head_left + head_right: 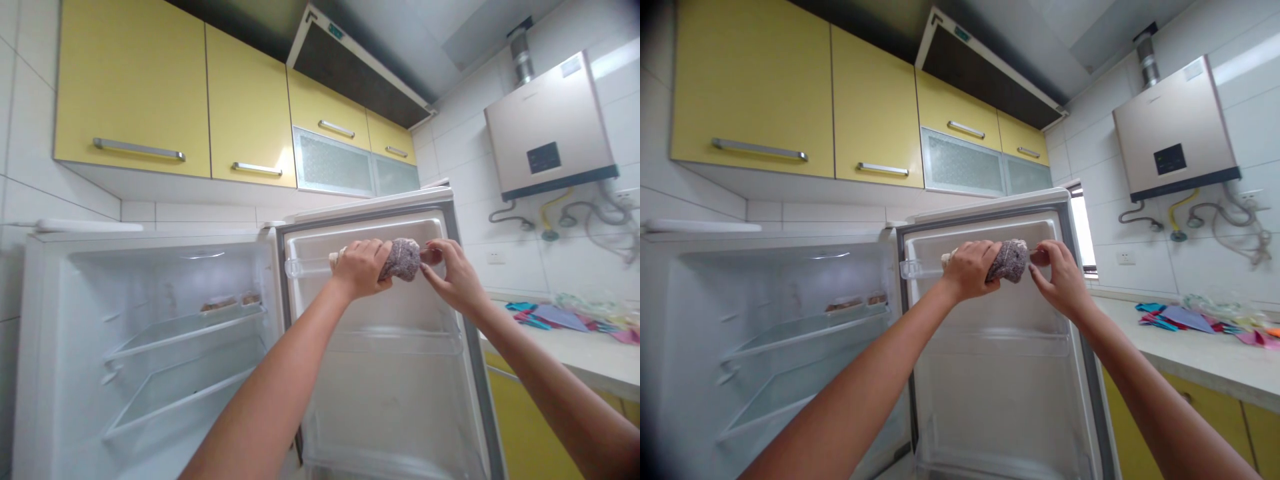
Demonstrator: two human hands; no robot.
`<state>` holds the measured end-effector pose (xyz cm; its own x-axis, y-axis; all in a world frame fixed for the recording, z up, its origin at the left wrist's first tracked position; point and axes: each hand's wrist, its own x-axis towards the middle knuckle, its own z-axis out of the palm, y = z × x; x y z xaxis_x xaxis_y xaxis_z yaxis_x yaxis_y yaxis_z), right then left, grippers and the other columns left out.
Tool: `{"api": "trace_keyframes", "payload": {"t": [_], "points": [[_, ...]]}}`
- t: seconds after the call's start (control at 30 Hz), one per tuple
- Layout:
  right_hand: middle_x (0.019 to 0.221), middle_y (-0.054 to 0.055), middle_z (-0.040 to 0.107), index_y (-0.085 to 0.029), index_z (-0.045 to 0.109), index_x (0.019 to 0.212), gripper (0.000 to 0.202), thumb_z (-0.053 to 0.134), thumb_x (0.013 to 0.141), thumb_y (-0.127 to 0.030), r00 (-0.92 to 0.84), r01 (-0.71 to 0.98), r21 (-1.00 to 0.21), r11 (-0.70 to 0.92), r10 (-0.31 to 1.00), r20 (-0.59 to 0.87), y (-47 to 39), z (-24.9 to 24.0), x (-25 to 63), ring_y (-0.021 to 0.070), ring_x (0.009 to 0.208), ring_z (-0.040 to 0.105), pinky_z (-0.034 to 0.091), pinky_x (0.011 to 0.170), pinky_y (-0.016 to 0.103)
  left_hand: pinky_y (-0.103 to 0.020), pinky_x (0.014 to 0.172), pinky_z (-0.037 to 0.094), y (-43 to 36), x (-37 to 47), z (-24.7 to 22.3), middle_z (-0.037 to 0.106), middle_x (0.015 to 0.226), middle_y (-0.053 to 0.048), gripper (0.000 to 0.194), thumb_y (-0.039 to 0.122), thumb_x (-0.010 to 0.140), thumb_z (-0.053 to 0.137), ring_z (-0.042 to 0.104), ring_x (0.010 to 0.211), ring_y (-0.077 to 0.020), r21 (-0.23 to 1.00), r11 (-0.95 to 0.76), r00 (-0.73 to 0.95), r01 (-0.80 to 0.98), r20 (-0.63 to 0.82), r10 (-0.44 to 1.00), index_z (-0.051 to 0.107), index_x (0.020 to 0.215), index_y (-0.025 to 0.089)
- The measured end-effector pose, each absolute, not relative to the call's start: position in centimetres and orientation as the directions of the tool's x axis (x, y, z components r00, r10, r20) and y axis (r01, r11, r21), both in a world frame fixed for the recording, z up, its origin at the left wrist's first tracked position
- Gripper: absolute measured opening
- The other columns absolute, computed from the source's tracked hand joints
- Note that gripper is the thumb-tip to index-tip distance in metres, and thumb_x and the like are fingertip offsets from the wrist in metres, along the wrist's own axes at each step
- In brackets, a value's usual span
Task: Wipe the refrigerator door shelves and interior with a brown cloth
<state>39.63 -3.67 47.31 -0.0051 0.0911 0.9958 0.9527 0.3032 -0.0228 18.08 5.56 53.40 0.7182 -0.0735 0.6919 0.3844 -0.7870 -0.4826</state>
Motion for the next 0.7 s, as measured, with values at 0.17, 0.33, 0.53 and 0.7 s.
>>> {"api": "trace_keyframes", "payload": {"t": [0.17, 0.33, 0.53, 0.7], "points": [[0.116, 0.012, 0.057, -0.025, 0.049, 0.120, 0.032, 0.055, 0.090, -0.036, 0.004, 0.950, -0.041, 0.310, 0.118, 0.993, -3.6, 47.3, 39.8, 0.0269, 0.099, 0.061, 0.052, 0.091, 0.048, -0.051, 0.114, 0.035, 9.1, 13.0, 52.8, 0.052, 0.147, -0.018, 0.076, 0.040, 0.081, 0.056, 0.048, 0.134, -0.0353, -0.559, -0.683, 0.724, 0.470, 0.687, -0.065, 0.036, 0.151, 0.016], [0.117, 0.012, 0.056, -0.024, 0.049, 0.119, 0.032, 0.056, 0.089, -0.034, 0.026, 0.949, -0.054, 0.309, 0.095, 0.995, -3.2, 47.3, 39.8, 0.0264, 0.101, 0.060, 0.052, 0.092, 0.047, -0.055, 0.126, 0.019, 12.7, 6.7, 50.2, 0.045, 0.157, -0.015, 0.059, 0.033, 0.091, 0.047, 0.034, 0.150, -0.0303, -0.551, -0.574, 0.646, 0.605, 0.762, -0.050, 0.040, 0.149, 0.022], [0.116, 0.012, 0.056, -0.025, 0.049, 0.119, 0.033, 0.055, 0.088, -0.033, 0.028, 0.949, -0.054, 0.312, 0.089, 0.996, -3.2, 47.3, 39.7, 0.0277, 0.104, 0.059, 0.052, 0.093, 0.048, -0.058, 0.127, 0.019, 13.3, 6.5, 45.2, 0.038, 0.161, -0.019, 0.058, 0.036, 0.094, 0.048, 0.018, 0.157, -0.0312, -0.256, -0.595, 0.289, 0.762, 0.956, -0.042, 0.040, 0.148, 0.017], [0.116, 0.012, 0.056, -0.025, 0.049, 0.119, 0.032, 0.054, 0.089, -0.035, 0.019, 0.952, -0.050, 0.301, 0.105, 0.994, -3.3, 47.3, 40.0, 0.0274, 0.102, 0.060, 0.053, 0.090, 0.048, -0.064, 0.123, 0.023, 10.7, 11.7, 44.8, 0.031, 0.163, -0.022, 0.080, 0.041, 0.086, 0.059, 0.019, 0.155, -0.0402, 0.085, -0.571, -0.040, 0.817, 0.995, 0.091, 0.028, 0.154, 0.013]]}}
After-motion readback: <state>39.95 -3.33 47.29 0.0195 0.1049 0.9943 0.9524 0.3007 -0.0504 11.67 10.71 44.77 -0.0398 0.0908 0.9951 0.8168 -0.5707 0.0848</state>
